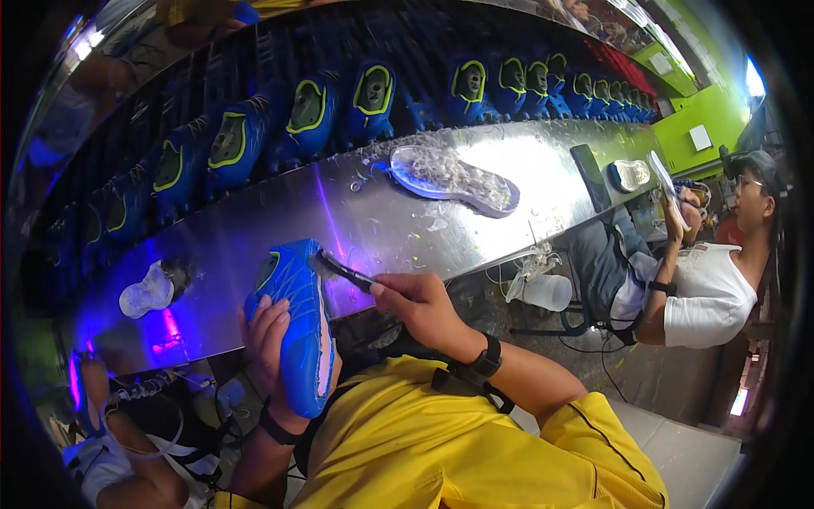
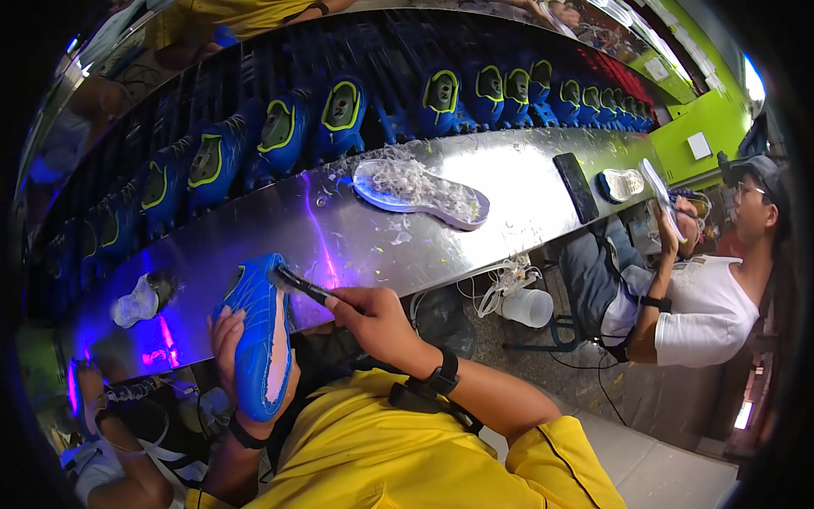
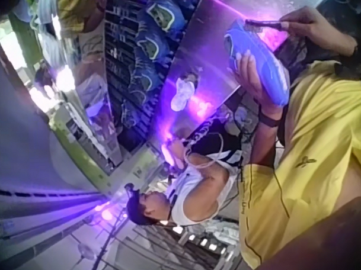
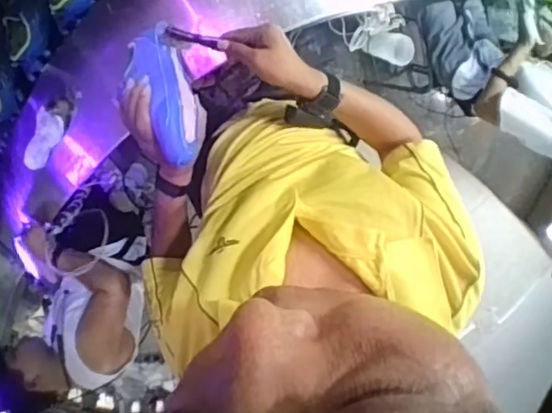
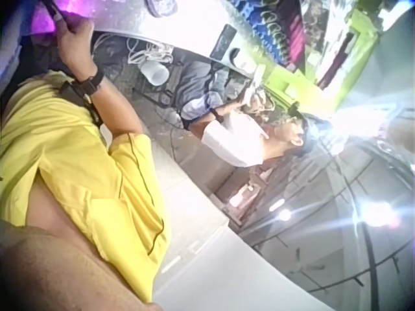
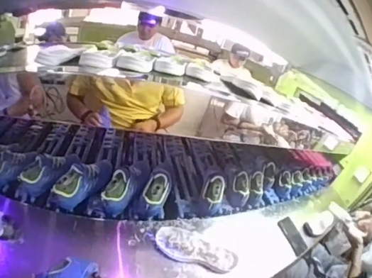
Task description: The recorder is using a brush to apply adhesive to the bottom edges of blue shoe uppers on an assembly line.
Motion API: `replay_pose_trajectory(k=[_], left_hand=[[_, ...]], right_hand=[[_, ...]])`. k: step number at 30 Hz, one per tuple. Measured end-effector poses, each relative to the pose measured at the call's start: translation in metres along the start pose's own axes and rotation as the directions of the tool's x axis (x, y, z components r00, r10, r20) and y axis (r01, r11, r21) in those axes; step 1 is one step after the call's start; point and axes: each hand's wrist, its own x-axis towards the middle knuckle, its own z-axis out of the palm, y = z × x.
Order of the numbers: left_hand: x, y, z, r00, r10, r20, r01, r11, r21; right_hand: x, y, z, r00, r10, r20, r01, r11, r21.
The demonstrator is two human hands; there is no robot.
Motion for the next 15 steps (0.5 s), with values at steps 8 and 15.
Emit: replay_pose_trajectory(k=[8,15], left_hand=[[-0.009,-0.005,0.001,0.999,0.021,0.036,-0.021,1.0,0.007],[-0.01,-0.005,-0.001,0.999,0.029,0.043,-0.03,0.999,0.023]], right_hand=[[-0.012,-0.01,-0.007,0.98,-0.192,-0.045,0.181,0.966,-0.183],[0.008,-0.01,-0.002,0.964,-0.245,-0.1,0.189,0.901,-0.39]])
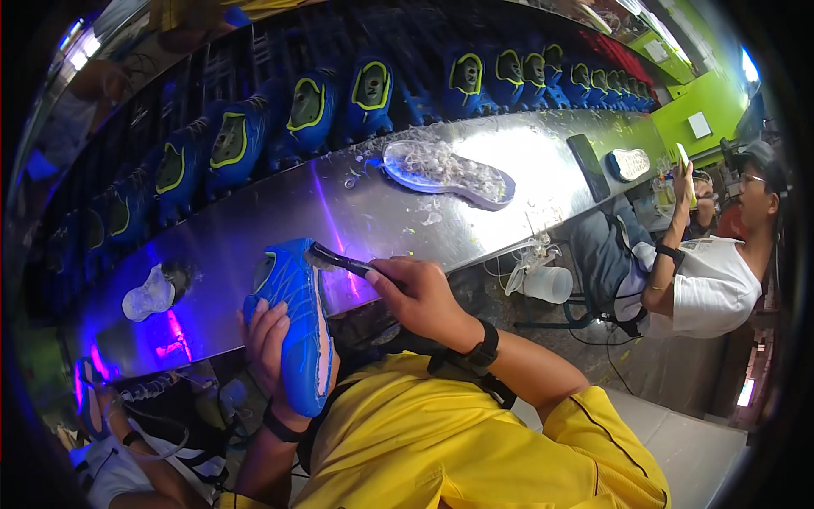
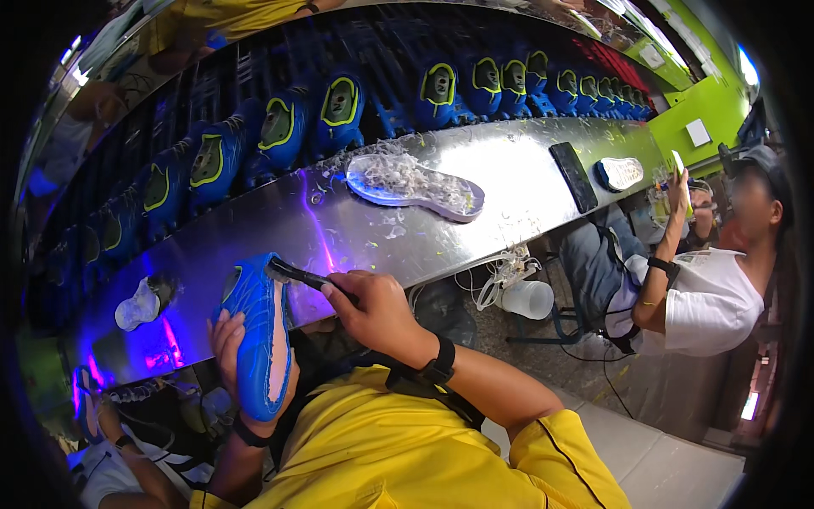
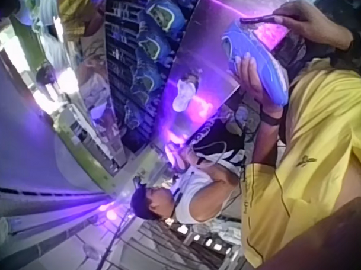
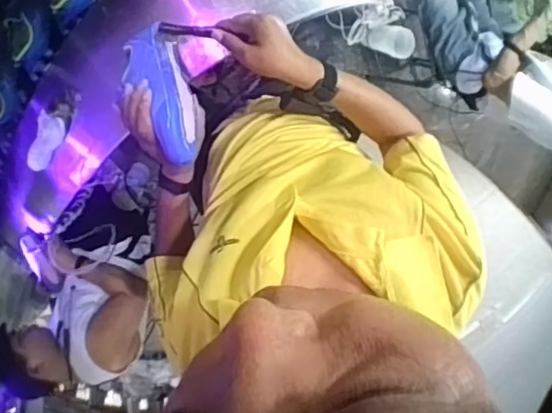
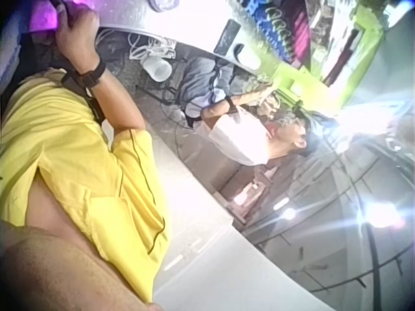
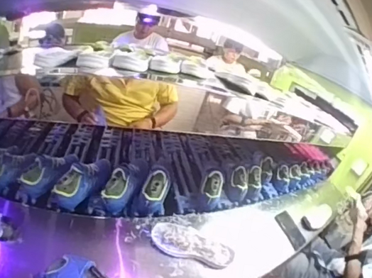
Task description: The recorder is using a brush to apply adhesive to the bottom edges of blue shoe uppers on an assembly line.
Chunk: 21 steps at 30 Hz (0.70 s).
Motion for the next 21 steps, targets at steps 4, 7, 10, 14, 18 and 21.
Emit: replay_pose_trajectory(k=[4,7,10,14,18,21], left_hand=[[-0.005,-0.004,0.003,1.0,-0.013,-0.011,0.013,0.999,-0.047],[-0.005,-0.002,0.003,1.0,-0.01,-0.013,0.009,0.999,-0.049],[-0.004,-0.001,0.003,1.0,-0.005,-0.017,0.004,0.999,-0.049],[0.001,0.004,0.002,1.0,-0.024,-0.005,0.023,0.999,-0.035],[0.013,0.016,0.0,0.998,-0.05,0.022,0.05,0.999,0.01],[0.025,0.026,-0.002,0.996,-0.078,0.053,0.076,0.997,0.024]], right_hand=[[-0.01,-0.001,-0.001,0.998,-0.017,0.054,0.009,0.988,0.152],[-0.021,-0.004,-0.008,0.984,0.025,0.176,-0.078,0.95,0.302],[-0.034,-0.007,-0.013,0.952,0.085,0.293,-0.208,0.883,0.42],[-0.047,-0.018,-0.026,0.921,0.132,0.368,-0.296,0.849,0.437],[-0.057,-0.022,-0.03,0.951,0.088,0.298,-0.234,0.834,0.499],[-0.061,-0.025,-0.036,0.974,0.013,0.227,-0.124,0.865,0.486]])
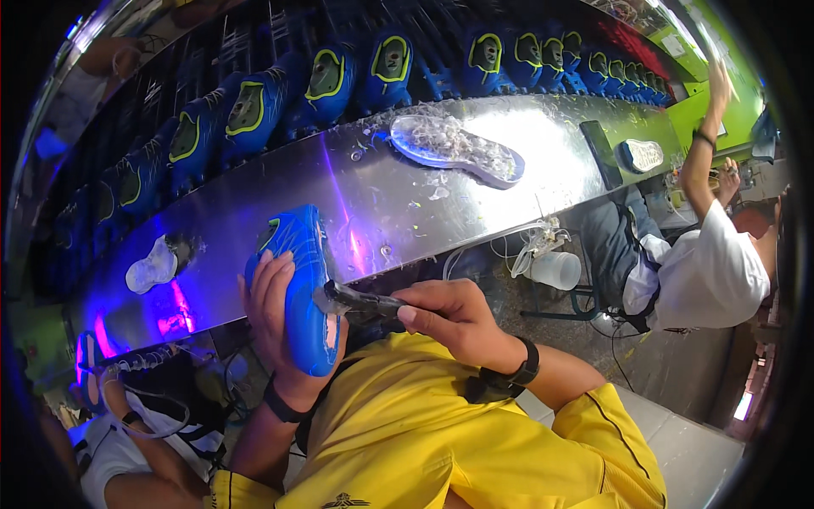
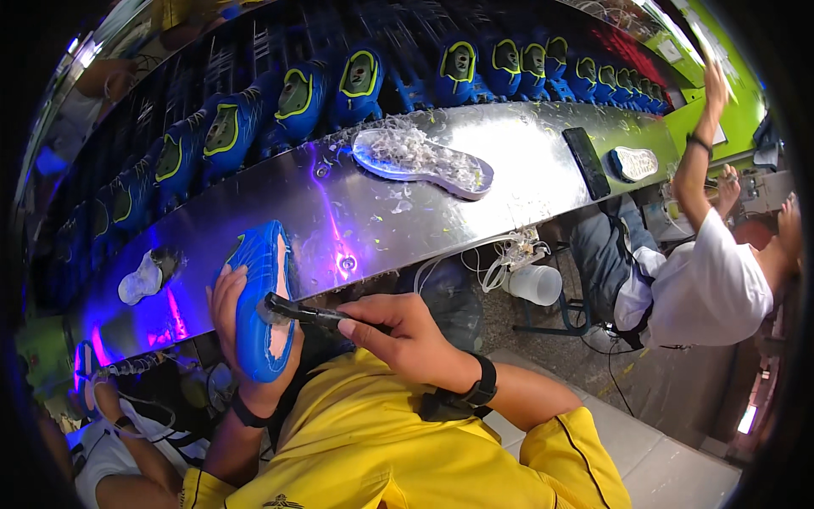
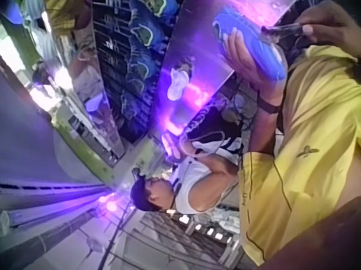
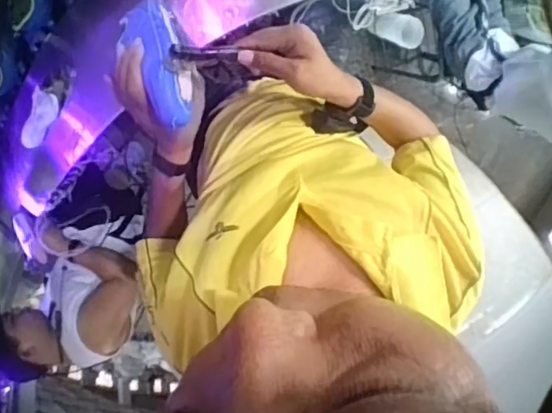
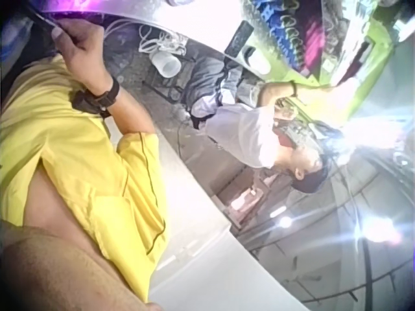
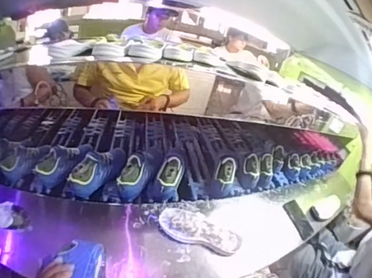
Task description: The recorder is using a brush to apply adhesive to the bottom edges of blue shoe uppers on an assembly line.
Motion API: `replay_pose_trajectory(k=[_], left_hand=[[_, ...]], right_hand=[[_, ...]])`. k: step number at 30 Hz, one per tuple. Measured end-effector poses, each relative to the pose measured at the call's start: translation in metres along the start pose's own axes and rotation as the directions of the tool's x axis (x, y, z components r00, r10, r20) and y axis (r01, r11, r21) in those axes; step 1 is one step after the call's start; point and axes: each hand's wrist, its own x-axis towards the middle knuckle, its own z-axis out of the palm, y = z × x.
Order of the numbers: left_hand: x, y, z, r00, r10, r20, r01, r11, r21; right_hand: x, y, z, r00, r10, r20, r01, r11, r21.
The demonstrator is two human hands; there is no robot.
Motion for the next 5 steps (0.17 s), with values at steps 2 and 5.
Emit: replay_pose_trajectory(k=[2,5], left_hand=[[0.006,0.006,0.0,1.0,-0.005,0.008,0.005,1.0,0.012],[0.017,0.013,0.0,0.999,-0.039,0.036,0.037,0.999,0.034]], right_hand=[[-0.002,-0.002,-0.003,0.997,-0.069,0.014,0.07,0.997,-0.043],[-0.007,-0.006,-0.005,0.975,-0.221,-0.021,0.219,0.973,-0.075]])
